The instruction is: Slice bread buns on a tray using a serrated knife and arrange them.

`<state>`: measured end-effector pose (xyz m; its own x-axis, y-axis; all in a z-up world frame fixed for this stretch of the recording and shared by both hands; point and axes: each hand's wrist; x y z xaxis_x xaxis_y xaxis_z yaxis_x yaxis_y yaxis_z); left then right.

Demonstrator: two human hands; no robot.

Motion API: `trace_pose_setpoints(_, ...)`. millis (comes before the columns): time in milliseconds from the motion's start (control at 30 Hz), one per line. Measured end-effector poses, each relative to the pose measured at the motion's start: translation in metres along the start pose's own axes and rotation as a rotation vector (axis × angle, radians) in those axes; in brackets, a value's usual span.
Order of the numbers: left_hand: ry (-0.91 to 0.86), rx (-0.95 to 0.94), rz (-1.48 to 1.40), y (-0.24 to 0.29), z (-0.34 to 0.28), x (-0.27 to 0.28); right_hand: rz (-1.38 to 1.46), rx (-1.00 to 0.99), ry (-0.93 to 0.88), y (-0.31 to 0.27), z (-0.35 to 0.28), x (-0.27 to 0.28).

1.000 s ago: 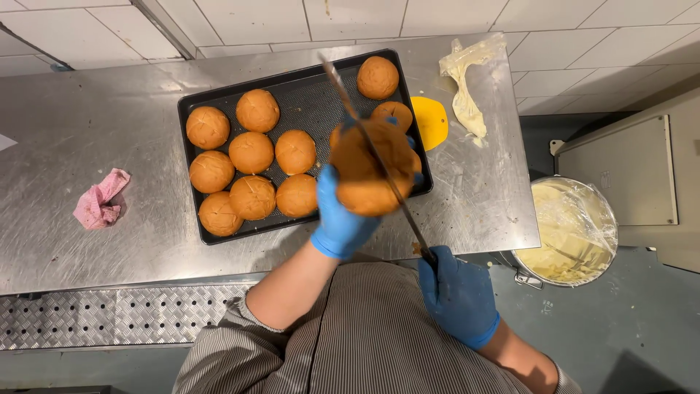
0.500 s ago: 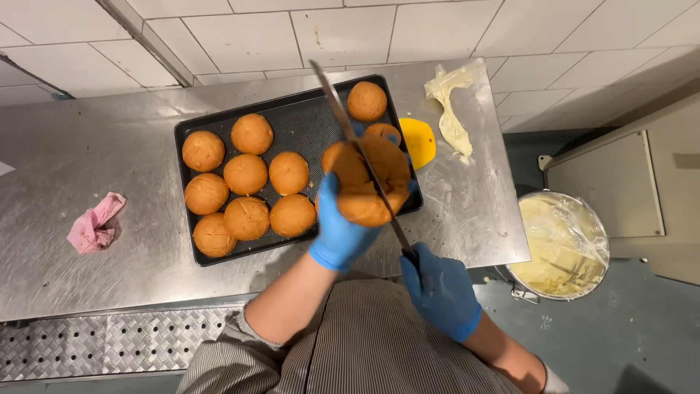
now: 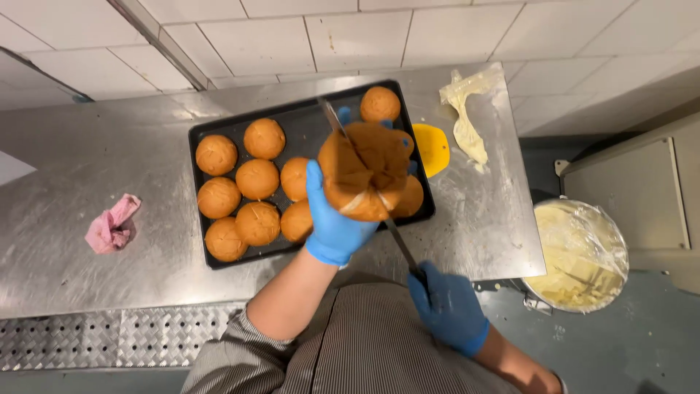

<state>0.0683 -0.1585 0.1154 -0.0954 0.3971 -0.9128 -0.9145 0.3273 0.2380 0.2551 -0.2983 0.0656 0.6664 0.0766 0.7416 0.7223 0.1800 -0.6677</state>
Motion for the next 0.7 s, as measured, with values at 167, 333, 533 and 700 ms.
trace_pose_setpoints(167, 0.334, -0.125, 0.279, 0.000, 0.006, 0.029, -0.194, -0.053, 0.037, 0.010, 0.032, -0.001)
trace_pose_setpoints(333, 0.532, -0.307, 0.822, 0.017, 0.021, 0.106, 0.131, -0.118, -0.092, 0.036, 0.074, -0.007)
trace_pose_setpoints(533, 0.742, -0.116, 0.660, 0.074, 0.052, 0.223, 0.481, -0.597, -0.354, 0.045, 0.090, 0.023)
trace_pose_setpoints(700, 0.608, -0.063, 2.004, 0.129, 0.061, 0.338, 0.485, -0.783, -0.120, 0.078, 0.071, 0.048)
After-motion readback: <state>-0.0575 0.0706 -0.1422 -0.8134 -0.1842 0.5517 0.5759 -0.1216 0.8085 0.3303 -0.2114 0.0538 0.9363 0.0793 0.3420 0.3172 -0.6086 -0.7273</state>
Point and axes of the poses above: each hand's wrist, its own z-axis towards the middle knuckle, its own x-axis out of the back of the hand, y = z × x, and after that the axes turned 3 degrees about -y, right-handed
